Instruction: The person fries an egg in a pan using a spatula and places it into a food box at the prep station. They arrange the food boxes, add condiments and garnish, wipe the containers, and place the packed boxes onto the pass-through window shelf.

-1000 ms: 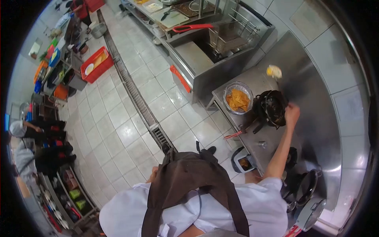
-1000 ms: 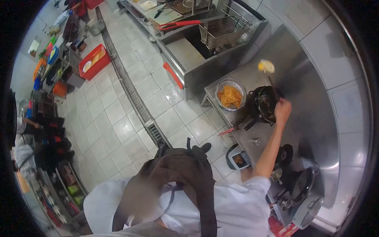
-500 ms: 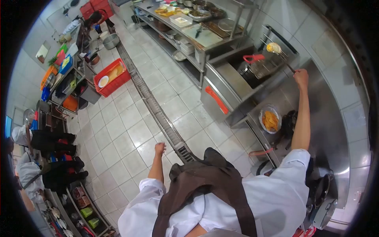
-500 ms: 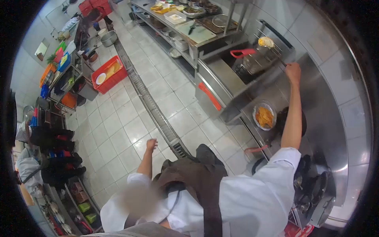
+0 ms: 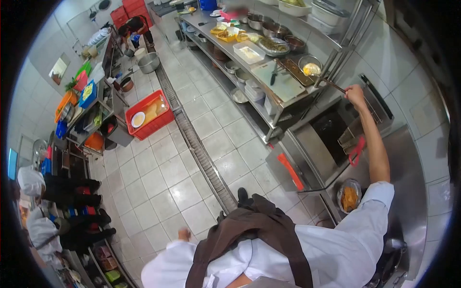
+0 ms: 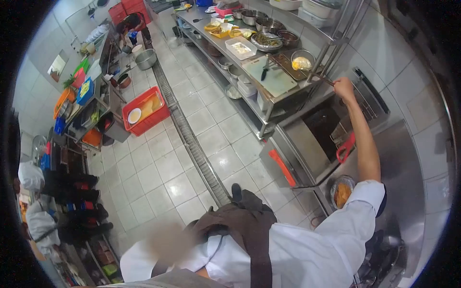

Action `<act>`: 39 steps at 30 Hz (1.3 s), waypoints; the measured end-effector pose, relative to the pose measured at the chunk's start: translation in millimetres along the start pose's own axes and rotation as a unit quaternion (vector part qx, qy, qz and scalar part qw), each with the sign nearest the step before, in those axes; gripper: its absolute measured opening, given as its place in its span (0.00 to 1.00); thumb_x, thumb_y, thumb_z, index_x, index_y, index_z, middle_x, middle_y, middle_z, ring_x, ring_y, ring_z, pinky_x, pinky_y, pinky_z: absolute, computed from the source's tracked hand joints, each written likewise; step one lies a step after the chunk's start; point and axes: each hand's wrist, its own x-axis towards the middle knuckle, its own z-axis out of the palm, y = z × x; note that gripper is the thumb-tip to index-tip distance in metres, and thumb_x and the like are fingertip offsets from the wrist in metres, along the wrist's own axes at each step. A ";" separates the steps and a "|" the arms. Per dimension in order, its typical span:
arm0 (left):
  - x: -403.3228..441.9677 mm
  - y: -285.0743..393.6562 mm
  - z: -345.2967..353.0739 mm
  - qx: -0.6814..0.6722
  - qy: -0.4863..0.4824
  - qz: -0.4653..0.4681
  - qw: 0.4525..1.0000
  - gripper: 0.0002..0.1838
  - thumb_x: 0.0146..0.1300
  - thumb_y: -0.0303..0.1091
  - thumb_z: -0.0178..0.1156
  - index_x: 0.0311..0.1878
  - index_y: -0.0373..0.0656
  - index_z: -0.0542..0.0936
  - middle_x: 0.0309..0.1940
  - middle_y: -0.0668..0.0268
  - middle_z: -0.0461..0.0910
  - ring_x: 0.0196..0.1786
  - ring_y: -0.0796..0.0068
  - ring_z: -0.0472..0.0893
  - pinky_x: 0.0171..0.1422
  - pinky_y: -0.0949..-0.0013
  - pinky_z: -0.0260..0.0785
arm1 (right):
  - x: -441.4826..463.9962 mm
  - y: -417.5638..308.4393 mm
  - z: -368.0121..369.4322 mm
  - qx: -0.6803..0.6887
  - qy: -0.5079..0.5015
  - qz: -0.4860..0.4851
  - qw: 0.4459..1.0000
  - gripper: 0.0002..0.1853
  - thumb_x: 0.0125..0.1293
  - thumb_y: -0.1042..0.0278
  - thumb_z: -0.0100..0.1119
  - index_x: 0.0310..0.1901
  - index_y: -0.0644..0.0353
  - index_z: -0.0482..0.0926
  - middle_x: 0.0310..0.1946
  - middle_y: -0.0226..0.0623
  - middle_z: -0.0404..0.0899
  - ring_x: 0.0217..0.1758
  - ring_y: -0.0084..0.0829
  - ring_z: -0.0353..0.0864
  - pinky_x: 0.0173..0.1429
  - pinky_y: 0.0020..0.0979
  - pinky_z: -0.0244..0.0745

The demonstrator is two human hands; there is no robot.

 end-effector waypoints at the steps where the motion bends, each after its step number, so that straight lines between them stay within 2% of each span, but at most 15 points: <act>1: -13.1 -2.3 0.5 -0.098 -0.086 -0.114 0.985 0.14 0.56 0.44 0.55 0.36 0.45 0.81 0.29 0.59 0.81 0.37 0.70 0.79 0.31 0.60 0.71 | 25.0 -2.5 18.0 -0.004 -0.001 -0.005 1.000 0.12 0.49 0.76 0.49 0.33 0.69 0.81 0.21 0.42 0.79 0.26 0.31 0.80 0.34 0.32 0.71; 5: -10.8 -8.6 1.3 -0.196 -0.161 -0.215 0.943 0.13 0.56 0.43 0.55 0.34 0.45 0.80 0.27 0.62 0.80 0.33 0.71 0.77 0.29 0.62 0.70 | 86.2 -9.8 93.2 -0.079 0.020 -0.049 0.995 0.11 0.50 0.75 0.48 0.32 0.69 0.81 0.20 0.42 0.80 0.23 0.31 0.79 0.31 0.31 0.70; 14: 184.8 6.2 -67.7 -0.278 -0.163 -0.160 0.933 0.10 0.57 0.41 0.55 0.29 0.46 0.78 0.22 0.66 0.76 0.24 0.74 0.74 0.24 0.68 0.66 | 124.8 -27.0 224.8 -0.116 0.049 0.070 0.990 0.10 0.51 0.75 0.49 0.31 0.65 0.81 0.21 0.41 0.80 0.28 0.32 0.81 0.36 0.34 0.71; 16: 262.3 5.2 -88.0 -0.341 -0.139 -0.144 0.918 0.10 0.57 0.41 0.55 0.27 0.46 0.77 0.21 0.67 0.75 0.22 0.74 0.73 0.23 0.69 0.66 | 120.2 -36.6 241.1 -0.120 0.071 0.080 0.987 0.12 0.53 0.70 0.51 0.33 0.66 0.82 0.34 0.53 0.80 0.42 0.51 0.79 0.47 0.43 0.72; 18: 391.4 16.2 -121.9 -0.575 -0.082 -0.139 0.802 0.10 0.57 0.40 0.55 0.26 0.46 0.76 0.20 0.68 0.75 0.19 0.75 0.72 0.21 0.71 0.65 | 107.9 -58.6 245.5 -0.104 0.061 0.109 0.987 0.11 0.52 0.71 0.51 0.33 0.65 0.82 0.35 0.52 0.80 0.43 0.50 0.79 0.48 0.42 0.72; 19: 452.4 47.2 -198.5 -0.501 -0.029 -0.096 0.860 0.14 0.62 0.38 0.48 0.43 0.42 0.78 0.24 0.66 0.76 0.25 0.75 0.75 0.27 0.69 0.68 | 106.9 -67.5 249.4 -0.085 0.051 0.134 0.986 0.11 0.52 0.71 0.51 0.33 0.63 0.83 0.36 0.52 0.80 0.44 0.49 0.80 0.48 0.42 0.72; 20: 513.2 79.6 -253.1 -0.563 0.048 -0.037 0.824 0.09 0.58 0.39 0.55 0.27 0.46 0.76 0.19 0.69 0.73 0.17 0.77 0.71 0.18 0.72 0.62 | 109.0 -67.4 255.5 -0.083 0.053 0.141 0.985 0.11 0.52 0.71 0.51 0.33 0.63 0.83 0.36 0.52 0.80 0.44 0.49 0.80 0.48 0.42 0.72; 22: 606.9 151.9 -370.1 -0.534 0.077 0.006 0.842 0.09 0.61 0.37 0.53 0.30 0.44 0.76 0.17 0.70 0.72 0.18 0.79 0.70 0.19 0.74 0.59 | 119.3 -62.7 262.7 -0.107 0.052 0.145 0.982 0.12 0.52 0.72 0.51 0.35 0.62 0.83 0.37 0.50 0.81 0.44 0.46 0.80 0.49 0.40 0.73; 23: 658.2 180.8 -411.9 -0.447 0.137 0.126 0.875 0.09 0.62 0.37 0.52 0.33 0.43 0.76 0.17 0.70 0.70 0.18 0.81 0.68 0.19 0.74 0.56 | 123.0 -65.8 265.2 -0.108 0.052 0.151 0.981 0.12 0.52 0.72 0.51 0.35 0.62 0.83 0.37 0.50 0.81 0.44 0.46 0.80 0.49 0.40 0.73; 24: 703.0 215.2 -436.9 -0.611 0.107 0.185 0.763 0.09 0.63 0.36 0.52 0.34 0.42 0.77 0.18 0.70 0.70 0.18 0.82 0.67 0.20 0.74 0.55 | 125.9 -73.7 265.2 -0.135 0.061 0.126 0.981 0.13 0.52 0.73 0.50 0.37 0.62 0.83 0.37 0.50 0.81 0.44 0.46 0.81 0.49 0.40 0.73; 25: 701.2 265.9 -488.1 -0.542 0.076 0.108 0.830 0.08 0.63 0.34 0.51 0.37 0.42 0.77 0.19 0.71 0.71 0.20 0.83 0.68 0.21 0.76 0.57 | 125.8 -82.2 265.2 -0.163 0.067 0.101 0.979 0.14 0.52 0.73 0.50 0.38 0.62 0.83 0.36 0.50 0.81 0.44 0.45 0.81 0.49 0.39 0.73; 28: 724.3 394.5 -536.3 -0.579 0.057 0.166 0.796 0.12 0.62 0.31 0.49 0.46 0.42 0.77 0.28 0.67 0.78 0.21 0.81 0.73 0.22 0.78 0.62 | 147.2 -112.6 263.2 -0.158 0.064 0.078 0.982 0.15 0.51 0.74 0.50 0.39 0.62 0.82 0.37 0.50 0.81 0.44 0.45 0.81 0.49 0.39 0.73; 30: 729.5 459.4 -537.8 -0.529 0.017 0.239 0.814 0.13 0.61 0.31 0.49 0.48 0.41 0.77 0.33 0.65 0.80 0.22 0.79 0.75 0.22 0.78 0.64 | 178.9 -123.4 269.0 -0.128 0.048 0.127 0.982 0.15 0.50 0.74 0.50 0.39 0.63 0.82 0.37 0.51 0.81 0.44 0.45 0.81 0.49 0.39 0.73; 32: 746.5 498.6 -514.1 -0.483 -0.009 0.288 0.827 0.13 0.62 0.33 0.51 0.48 0.42 0.77 0.30 0.66 0.80 0.23 0.79 0.76 0.23 0.77 0.65 | 214.3 -127.3 277.3 -0.135 0.032 0.037 0.990 0.15 0.49 0.74 0.51 0.39 0.64 0.82 0.37 0.51 0.80 0.44 0.46 0.81 0.49 0.39 0.73; 39: 773.2 458.9 -412.0 -0.370 -0.106 0.197 0.902 0.14 0.61 0.36 0.52 0.46 0.39 0.77 0.29 0.65 0.80 0.24 0.77 0.78 0.22 0.75 0.67 | 357.8 -185.8 337.0 -0.074 -0.048 0.019 0.996 0.13 0.49 0.75 0.53 0.37 0.64 0.82 0.37 0.52 0.80 0.44 0.47 0.80 0.50 0.40 0.73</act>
